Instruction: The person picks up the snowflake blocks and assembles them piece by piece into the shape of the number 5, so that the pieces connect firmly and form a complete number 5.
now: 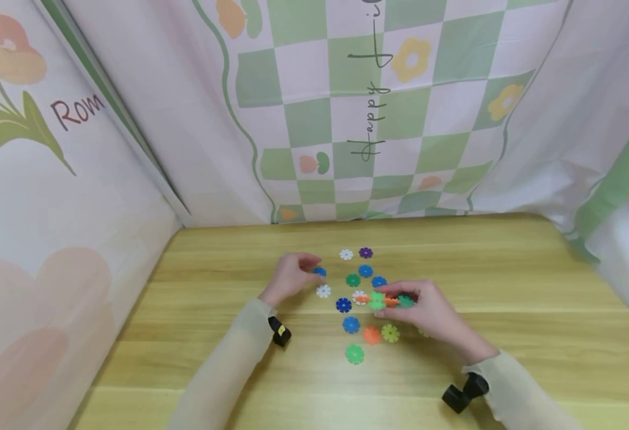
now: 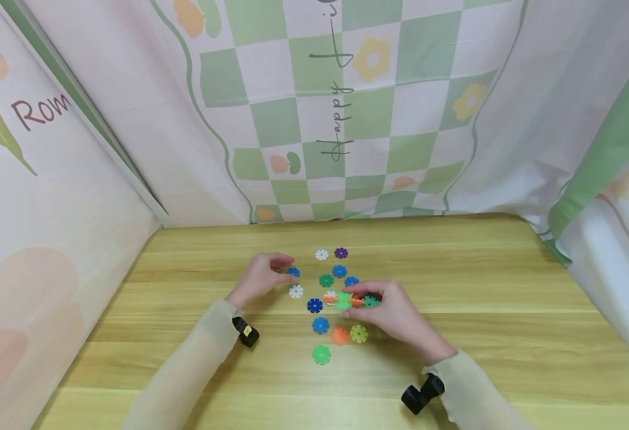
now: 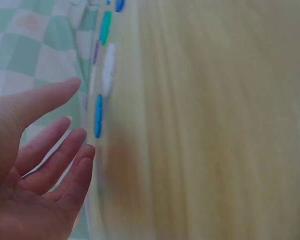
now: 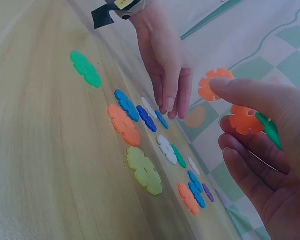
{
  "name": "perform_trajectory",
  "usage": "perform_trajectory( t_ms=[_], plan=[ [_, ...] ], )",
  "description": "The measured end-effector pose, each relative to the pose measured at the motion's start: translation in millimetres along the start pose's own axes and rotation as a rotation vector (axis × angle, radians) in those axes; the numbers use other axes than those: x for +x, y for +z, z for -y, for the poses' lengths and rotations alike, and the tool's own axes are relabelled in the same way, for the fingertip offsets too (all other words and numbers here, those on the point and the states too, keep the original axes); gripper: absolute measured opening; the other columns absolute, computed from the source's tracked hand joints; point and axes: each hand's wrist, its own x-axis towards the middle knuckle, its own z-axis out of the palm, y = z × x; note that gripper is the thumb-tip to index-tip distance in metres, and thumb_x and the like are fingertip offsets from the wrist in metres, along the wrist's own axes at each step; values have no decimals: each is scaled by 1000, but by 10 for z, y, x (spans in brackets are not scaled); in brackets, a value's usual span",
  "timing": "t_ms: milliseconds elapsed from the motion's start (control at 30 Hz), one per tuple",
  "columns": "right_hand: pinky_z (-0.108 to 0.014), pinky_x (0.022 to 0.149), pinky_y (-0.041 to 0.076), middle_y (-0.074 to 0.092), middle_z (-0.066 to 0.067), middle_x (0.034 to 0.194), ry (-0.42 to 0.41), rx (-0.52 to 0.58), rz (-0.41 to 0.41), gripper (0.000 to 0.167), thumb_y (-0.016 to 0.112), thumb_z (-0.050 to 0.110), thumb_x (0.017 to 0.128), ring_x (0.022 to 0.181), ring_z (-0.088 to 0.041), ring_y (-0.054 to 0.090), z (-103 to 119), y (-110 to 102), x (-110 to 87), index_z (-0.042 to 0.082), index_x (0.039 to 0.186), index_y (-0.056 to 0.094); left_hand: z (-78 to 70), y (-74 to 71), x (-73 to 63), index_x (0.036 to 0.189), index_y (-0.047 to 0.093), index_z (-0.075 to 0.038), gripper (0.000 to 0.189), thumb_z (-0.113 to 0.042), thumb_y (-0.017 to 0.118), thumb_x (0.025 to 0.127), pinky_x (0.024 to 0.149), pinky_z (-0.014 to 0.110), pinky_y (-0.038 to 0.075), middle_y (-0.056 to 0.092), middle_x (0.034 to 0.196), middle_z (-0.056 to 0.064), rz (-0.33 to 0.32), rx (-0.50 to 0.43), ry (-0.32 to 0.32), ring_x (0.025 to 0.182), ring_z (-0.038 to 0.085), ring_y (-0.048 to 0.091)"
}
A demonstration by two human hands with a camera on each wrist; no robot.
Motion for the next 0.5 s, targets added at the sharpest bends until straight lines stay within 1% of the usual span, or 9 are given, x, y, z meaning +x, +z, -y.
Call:
perform_trajectory(
  t_ms=[233,367,500],
  plan=[
    [-35,87,56,72,-2,114,1,9,-3,48,91,30,77,103,-24,66,-15,10,6,13,118,75,38,13,42,126,69,-6,46,-18,86,84,92,34,53,70,119,5,7,50,-11,106,20,62],
    [-32,86,57,72,-3,113,-4,11,0,48,91,30,76,102,-25,66,-19,20,10,13,119,75,83,8,57,121,72,-5,41,-19,86,84,86,34,54,70,111,3,15,49,-15,99,19,61],
    [-29,83,56,72,-3,111,-6,21,1,48,92,29,76,101,-26,66,-23,33,9,13,118,75,105,4,66,117,74,-7,37,-21,86,85,82,32,53,68,103,0,23,60,-29,93,18,60]
  ],
)
